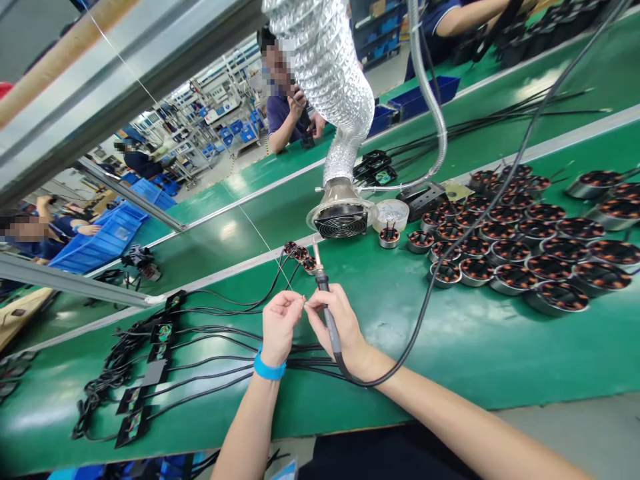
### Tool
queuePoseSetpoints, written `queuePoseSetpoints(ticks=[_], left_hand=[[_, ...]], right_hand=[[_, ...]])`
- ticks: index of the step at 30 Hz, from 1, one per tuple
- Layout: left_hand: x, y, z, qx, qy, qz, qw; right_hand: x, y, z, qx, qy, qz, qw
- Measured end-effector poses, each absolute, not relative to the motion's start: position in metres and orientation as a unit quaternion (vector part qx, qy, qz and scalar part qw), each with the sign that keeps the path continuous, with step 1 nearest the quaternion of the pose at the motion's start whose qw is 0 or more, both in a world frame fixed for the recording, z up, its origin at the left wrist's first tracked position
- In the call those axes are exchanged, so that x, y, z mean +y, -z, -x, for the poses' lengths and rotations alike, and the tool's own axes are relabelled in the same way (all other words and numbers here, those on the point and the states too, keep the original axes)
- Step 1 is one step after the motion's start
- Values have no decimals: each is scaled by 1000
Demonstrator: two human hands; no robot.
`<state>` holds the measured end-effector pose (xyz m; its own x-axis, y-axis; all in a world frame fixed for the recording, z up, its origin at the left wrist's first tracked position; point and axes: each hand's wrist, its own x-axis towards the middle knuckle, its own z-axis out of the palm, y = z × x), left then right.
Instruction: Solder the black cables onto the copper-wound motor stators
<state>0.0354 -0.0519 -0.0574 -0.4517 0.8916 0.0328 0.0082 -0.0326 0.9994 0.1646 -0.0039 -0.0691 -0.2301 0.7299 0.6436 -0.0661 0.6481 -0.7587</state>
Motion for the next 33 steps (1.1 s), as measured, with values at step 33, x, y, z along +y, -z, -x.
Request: queuePoseSetpoints(ticks=[33], left_hand=[[-63, 51, -53, 649, -415, -557, 311]], right_hand=[[-8, 72, -184, -739, -358, 211, 531]])
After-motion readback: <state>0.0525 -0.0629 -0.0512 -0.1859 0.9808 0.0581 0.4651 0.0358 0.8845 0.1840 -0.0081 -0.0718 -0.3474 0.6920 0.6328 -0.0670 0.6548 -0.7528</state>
